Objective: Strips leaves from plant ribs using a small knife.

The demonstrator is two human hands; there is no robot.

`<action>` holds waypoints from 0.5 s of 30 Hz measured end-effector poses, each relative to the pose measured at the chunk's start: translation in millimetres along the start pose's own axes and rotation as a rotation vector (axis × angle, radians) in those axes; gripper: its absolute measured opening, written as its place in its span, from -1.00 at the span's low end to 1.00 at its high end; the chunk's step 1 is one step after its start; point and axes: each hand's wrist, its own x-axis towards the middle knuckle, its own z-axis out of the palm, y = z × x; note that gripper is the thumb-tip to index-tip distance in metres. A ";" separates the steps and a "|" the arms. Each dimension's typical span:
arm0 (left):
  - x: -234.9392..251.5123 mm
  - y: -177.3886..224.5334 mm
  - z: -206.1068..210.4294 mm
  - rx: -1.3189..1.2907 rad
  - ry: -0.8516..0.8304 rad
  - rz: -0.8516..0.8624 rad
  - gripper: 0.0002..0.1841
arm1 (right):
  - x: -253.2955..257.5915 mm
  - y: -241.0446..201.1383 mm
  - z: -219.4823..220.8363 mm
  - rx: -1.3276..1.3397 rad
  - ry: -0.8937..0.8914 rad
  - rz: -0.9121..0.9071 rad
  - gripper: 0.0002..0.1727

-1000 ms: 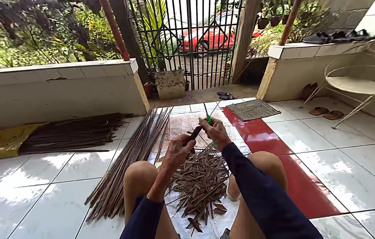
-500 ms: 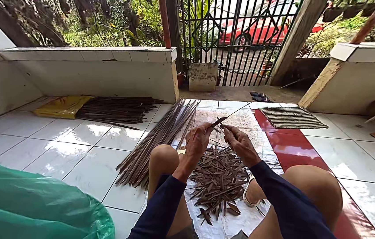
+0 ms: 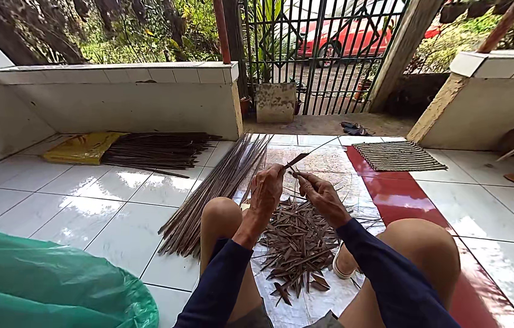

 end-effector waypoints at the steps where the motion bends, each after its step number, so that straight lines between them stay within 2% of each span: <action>1: -0.2 0.3 1.5 0.011 0.012 0.016 -0.81 | 0.5 -0.1 0.6 -0.004 0.003 -0.001 -0.61; 7: -4.3 0.0 12.2 0.059 0.082 0.128 -0.82 | -0.8 -3.7 1.7 -0.002 0.011 0.009 -0.60; 15: -5.9 3.7 11.9 0.090 0.089 0.164 -0.82 | -2.7 -2.9 0.0 -0.007 -0.018 0.016 -0.61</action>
